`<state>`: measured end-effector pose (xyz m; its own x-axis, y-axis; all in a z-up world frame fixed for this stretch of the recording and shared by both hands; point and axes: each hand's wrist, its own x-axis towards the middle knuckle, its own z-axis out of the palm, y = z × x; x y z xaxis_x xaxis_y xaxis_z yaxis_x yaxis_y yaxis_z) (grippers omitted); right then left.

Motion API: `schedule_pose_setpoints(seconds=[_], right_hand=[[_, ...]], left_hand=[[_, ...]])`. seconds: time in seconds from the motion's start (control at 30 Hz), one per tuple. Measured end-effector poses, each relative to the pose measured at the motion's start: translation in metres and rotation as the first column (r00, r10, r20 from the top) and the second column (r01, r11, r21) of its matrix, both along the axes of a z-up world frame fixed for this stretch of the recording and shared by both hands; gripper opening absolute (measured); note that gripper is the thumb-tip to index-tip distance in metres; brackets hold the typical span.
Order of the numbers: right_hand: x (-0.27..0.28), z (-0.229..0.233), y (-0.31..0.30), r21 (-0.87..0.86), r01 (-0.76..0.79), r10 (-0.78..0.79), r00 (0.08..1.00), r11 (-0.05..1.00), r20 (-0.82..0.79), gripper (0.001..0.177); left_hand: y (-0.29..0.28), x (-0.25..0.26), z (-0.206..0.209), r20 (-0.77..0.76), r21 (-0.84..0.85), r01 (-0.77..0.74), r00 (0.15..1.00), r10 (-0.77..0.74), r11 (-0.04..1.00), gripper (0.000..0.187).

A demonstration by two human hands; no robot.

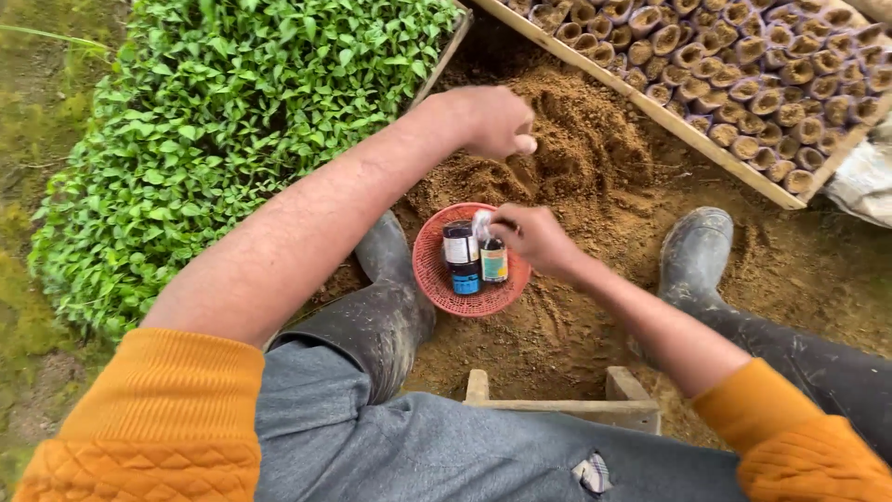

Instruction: The person takes a small seed from a plastic bag and places it into a hole in the soil of a plastic nursery bag. They then cover the seed with soil and pat it down before placing the bag into a wooden tray.

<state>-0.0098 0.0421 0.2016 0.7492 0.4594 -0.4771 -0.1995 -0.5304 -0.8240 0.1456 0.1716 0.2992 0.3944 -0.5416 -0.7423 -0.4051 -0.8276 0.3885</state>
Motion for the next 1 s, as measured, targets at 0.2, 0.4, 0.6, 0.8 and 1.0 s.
schedule_pose_setpoints(seconds=[0.2, 0.4, 0.6, 0.8, 1.0], right_hand=[[0.024, 0.033, -0.094, 0.093, 0.039, -0.055, 0.982, 0.995, 0.181, 0.031], [0.048, 0.114, -0.147, -0.092, -0.055, 0.08, 0.955, 0.994, 0.286, 0.043], [0.077, 0.148, -0.165, -0.231, -0.037, 0.084, 0.977, 0.972, 0.198, 0.042], [0.085, 0.123, -0.154, -0.116, 0.149, -0.167, 0.973, 0.982, -0.16, 0.041], [0.078, 0.05, -0.139, 0.276, 0.427, -0.363, 0.896, 0.861, -0.254, 0.041]], left_hand=[[0.0, -0.027, -0.044, -0.423, -0.327, -0.3, 0.895, 0.145, 0.896, 0.072], [-0.038, -0.045, -0.007, -0.559, -0.509, -0.576, 0.786, 0.262, 0.64, 0.013], [-0.054, -0.024, 0.001, -0.45, -0.515, -0.545, 0.829, 0.332, 0.662, 0.008], [-0.053, -0.015, -0.005, -0.53, -0.438, -0.627, 0.759, 0.377, 0.644, 0.013], [-0.046, -0.014, -0.035, -0.578, -0.495, -0.697, 0.71, 0.402, 0.518, 0.014]])
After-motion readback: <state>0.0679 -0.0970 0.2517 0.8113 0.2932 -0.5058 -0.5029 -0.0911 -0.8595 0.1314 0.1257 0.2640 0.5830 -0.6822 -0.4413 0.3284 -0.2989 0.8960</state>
